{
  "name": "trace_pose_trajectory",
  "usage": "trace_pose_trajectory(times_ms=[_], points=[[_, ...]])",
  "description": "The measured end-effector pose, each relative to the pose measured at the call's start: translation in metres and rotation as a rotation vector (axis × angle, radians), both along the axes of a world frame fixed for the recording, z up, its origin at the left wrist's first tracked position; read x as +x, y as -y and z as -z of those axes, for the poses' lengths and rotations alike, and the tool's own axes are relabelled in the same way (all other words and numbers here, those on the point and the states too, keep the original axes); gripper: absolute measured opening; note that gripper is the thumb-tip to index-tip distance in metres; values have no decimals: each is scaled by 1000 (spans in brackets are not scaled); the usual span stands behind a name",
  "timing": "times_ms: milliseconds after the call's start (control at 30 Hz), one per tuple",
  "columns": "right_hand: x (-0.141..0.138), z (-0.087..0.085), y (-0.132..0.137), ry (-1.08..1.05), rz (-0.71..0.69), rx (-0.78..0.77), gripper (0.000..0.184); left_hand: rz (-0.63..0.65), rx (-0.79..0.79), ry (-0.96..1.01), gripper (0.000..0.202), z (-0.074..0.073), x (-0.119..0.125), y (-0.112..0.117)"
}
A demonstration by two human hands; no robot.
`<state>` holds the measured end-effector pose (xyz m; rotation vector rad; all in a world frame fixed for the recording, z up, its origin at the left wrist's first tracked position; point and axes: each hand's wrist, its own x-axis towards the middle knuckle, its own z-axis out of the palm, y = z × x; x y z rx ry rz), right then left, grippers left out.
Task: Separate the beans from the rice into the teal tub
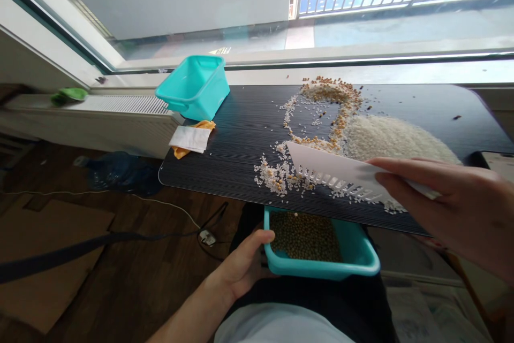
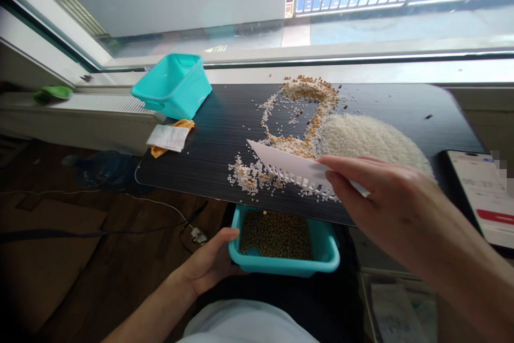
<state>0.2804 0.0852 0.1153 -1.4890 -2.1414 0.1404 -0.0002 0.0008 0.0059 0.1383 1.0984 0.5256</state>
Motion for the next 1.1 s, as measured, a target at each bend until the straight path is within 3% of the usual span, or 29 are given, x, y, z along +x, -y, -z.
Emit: trace_pose_trajectory(times_ms=[100,300,500,733,833,933,1100], points=[[3,0,3,-2,-82,-54,26,4,7,10,72,0,0,0],[-7,-1,-2,-31,-31,-55,30,6,7,-3,74,0,-1,0],[-1,0,-2,-9,-107,-56,27,16,7,-7,78,-1,-1,0],[-9,0,-9,-27,-43,-42,30,7,4,-18,76,-1,-1,-1],[-13,1,-11,-22,-82,-55,29,1,6,-18,74,-2,-1,-1],[-5,2,-5,-29,-140,-72,26,3,13,-5,72,-3,-1,-1],[12,3,5,-17,-70,-36,26,1,11,-13,71,-2,-1,-1]])
